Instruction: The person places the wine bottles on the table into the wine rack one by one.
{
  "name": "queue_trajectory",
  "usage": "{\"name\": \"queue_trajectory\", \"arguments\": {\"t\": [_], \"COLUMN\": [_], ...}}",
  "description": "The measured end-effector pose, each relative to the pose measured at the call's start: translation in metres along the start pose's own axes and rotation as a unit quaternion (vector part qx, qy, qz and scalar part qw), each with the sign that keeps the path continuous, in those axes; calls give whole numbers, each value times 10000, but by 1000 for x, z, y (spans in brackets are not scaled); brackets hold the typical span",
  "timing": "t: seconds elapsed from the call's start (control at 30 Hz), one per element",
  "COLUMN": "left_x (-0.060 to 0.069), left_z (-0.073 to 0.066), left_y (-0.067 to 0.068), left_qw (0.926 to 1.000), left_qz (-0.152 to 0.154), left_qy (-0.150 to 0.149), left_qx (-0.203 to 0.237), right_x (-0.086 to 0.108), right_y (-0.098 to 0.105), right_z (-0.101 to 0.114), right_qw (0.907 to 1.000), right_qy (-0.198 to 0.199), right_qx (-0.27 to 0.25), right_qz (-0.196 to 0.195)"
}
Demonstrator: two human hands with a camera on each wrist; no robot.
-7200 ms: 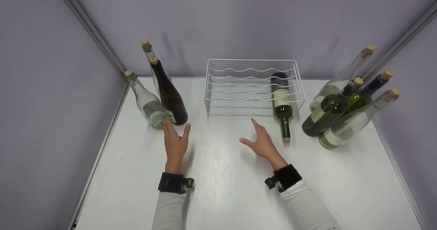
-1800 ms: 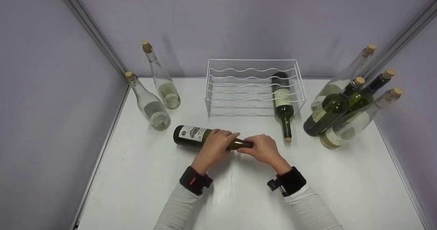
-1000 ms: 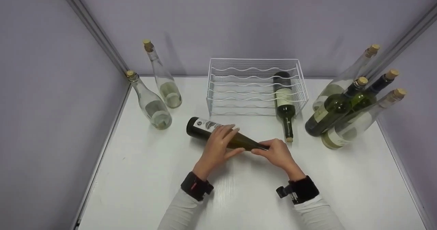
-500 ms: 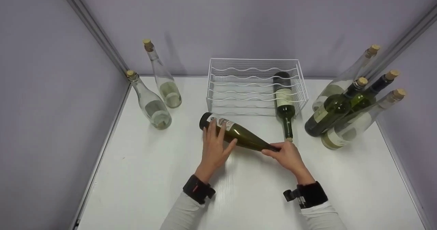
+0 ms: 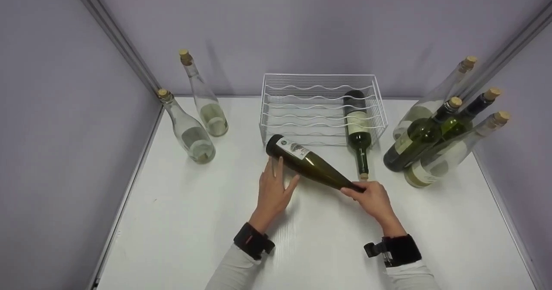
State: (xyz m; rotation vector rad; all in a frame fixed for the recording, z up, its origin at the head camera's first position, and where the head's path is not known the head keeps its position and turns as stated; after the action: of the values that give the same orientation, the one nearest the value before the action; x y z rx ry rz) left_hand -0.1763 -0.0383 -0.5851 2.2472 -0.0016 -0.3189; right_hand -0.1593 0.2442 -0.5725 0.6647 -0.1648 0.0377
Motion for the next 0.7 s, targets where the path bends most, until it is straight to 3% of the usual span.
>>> {"name": "queue_trajectory", "arguments": {"t": [0.47, 0.7], "left_x": [-1, -5], "left_z": [-12, -17], "left_y": [-15, -18], "left_qw": [9979, 9975], "left_qz": [644, 689], "left_qy": [-79, -166], "left_qx": [37, 24], "right_x": [0, 2], "right_y": [0, 0], "right_z": [-8, -12], "right_qw": [9968, 9939], "right_qy": [-419, -555], "right_qx": [-287, -299], "right_qz": [-621, -901]}}
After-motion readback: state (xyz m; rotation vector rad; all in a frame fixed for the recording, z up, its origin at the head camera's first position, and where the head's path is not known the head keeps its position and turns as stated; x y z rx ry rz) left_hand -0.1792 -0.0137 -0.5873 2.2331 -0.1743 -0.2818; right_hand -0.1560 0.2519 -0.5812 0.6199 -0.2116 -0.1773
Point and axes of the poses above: each hand's wrist, its own x-axis away from the middle knuckle, its own y-axis out of the back of the hand, z = x × y, the point moved 3 cm from there along -x, towards the middle knuckle, and after that the axes turned 2 degrees about -y, right-handed, at the moved point
